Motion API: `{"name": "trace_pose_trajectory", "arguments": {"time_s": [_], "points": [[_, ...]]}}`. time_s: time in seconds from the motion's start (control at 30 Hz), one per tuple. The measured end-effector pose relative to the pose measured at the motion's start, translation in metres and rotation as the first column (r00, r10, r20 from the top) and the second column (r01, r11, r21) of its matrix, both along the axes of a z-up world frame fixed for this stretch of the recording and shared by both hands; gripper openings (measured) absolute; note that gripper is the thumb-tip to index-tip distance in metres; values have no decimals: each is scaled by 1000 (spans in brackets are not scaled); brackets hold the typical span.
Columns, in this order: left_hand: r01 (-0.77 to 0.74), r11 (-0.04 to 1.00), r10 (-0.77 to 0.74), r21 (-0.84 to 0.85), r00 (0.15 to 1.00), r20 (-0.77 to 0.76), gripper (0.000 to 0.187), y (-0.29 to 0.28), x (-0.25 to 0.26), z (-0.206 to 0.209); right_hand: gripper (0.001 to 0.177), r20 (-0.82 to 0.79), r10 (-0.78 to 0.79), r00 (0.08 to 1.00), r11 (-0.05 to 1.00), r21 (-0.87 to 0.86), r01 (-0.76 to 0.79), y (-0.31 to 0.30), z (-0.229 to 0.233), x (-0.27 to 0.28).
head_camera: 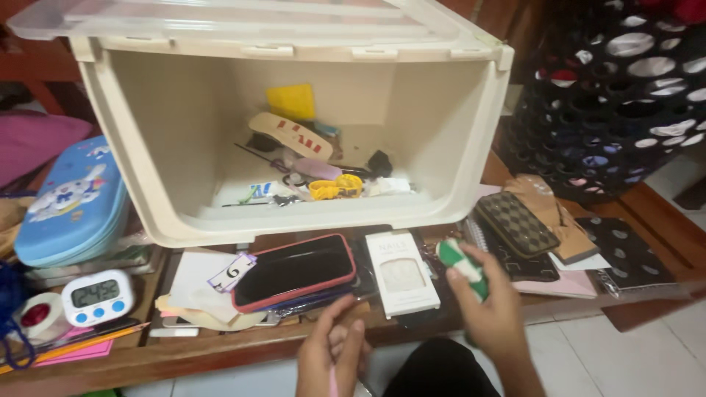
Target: The person takes items out of a plastic bin, handles a phone, wipes a small package, and then places various objects back into the container.
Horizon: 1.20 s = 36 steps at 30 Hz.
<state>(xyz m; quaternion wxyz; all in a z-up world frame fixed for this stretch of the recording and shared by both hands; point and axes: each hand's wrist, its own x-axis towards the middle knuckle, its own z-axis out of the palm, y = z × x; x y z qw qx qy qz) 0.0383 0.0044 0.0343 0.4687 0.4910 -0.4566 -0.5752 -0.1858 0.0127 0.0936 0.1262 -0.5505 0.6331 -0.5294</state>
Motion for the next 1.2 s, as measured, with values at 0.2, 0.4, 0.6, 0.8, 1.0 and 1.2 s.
{"name": "trace_pose_trajectory", "arguments": {"time_s": [0.2,0.4,0.6,0.8,1.0,1.2], "points": [[88,882,20,-464,975,223,24,-22,38,70,31,-247,69,967,995,-55,-85,-53,50,-2],[181,729,114,-660,919,377,27,-158,46,113,26,-322,298,899,936,-87,-341,-182,73,20],[187,897,237,-401,562,793,38,-339,47,71,34,-319,375,870,927,115,-357,-293,49,65],[105,954,23,-281,908,418,60,-499,46,-25,40,-193,339,921,929,225,-295,-343,14,87],[212,918,-6,-336,853,522,42,-551,44,-64,39,-236,354,905,922,254,-294,-355,-1,90],[35,990,-3,-134,973,232,43,-505,48,-20,36,-170,362,917,900,321,-296,-342,11,96]]}}
